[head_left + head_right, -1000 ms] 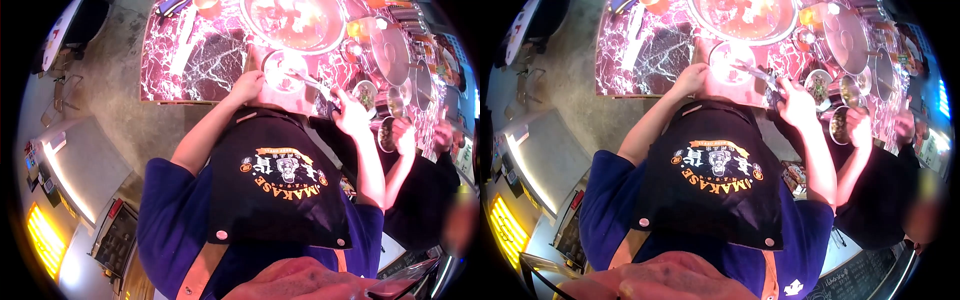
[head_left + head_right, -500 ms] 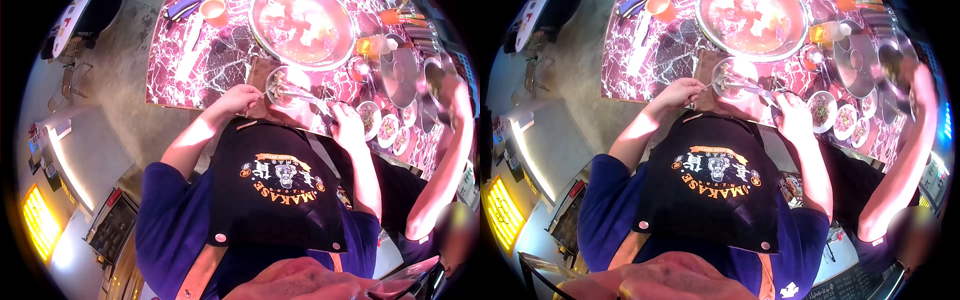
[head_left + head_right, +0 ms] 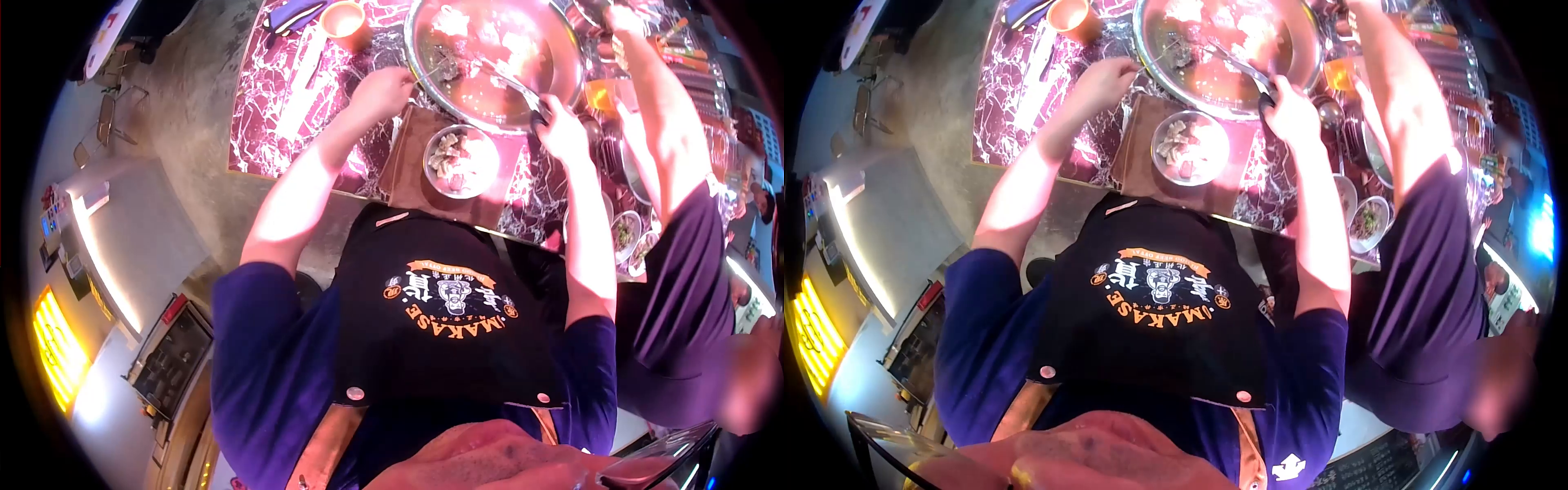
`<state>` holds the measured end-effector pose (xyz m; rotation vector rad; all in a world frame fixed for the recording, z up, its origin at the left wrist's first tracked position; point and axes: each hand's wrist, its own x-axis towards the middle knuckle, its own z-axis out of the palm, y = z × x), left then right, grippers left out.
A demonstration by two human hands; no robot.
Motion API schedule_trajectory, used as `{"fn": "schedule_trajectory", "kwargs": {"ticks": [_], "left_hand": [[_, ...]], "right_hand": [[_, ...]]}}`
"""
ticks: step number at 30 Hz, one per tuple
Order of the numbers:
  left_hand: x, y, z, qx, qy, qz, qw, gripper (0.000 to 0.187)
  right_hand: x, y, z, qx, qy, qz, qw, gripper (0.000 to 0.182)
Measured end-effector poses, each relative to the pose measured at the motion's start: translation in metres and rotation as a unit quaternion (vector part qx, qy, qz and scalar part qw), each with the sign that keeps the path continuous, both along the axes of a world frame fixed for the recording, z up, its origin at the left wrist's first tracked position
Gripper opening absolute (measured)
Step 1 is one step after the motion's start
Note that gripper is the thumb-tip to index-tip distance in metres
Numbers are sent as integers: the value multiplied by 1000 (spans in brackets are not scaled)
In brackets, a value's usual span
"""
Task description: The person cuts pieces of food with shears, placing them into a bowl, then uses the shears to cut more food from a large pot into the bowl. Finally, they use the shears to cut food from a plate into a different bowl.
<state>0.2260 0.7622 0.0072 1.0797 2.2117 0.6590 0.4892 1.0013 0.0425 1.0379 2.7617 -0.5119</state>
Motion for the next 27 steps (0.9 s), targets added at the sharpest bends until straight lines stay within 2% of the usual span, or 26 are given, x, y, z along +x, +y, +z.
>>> {"fn": "schedule_trajectory", "kwargs": {"ticks": [2,4,8,10,12,14,16,20,22,25,27], "left_hand": [[-10,52,-14,-89,53,-5,995,28],[-17,93,-23,-181,62,-57,980,27],[-8,128,-64,-156,65,-42,985,23],[-2,135,-74,-133,45,-8,990,22],[4,139,-79,-153,17,27,988,24],[9,139,-81,-123,-22,70,990,28],[9,140,-87,-120,-34,75,989,32],[11,132,-79,-92,-15,56,994,32],[4,126,-67,-98,1,41,994,31],[-12,118,-37,-120,50,2,991,24],[-20,125,-39,-133,60,-2,989,24]], "right_hand": [[-44,16,-21,15,-66,10,998,50],[-74,24,-36,32,-98,27,994,54],[-101,43,-76,37,-185,56,981,60],[-96,49,-88,37,-158,60,985,56],[-83,52,-96,12,-55,40,998,45],[-68,59,-105,23,-19,45,999,45],[-57,62,-102,40,49,52,997,50],[-42,66,-94,45,39,49,997,56],[-47,62,-80,31,-36,23,999,57],[-59,56,-56,-29,-60,-10,998,58],[-68,53,-49,-66,-87,-23,994,59]]}}
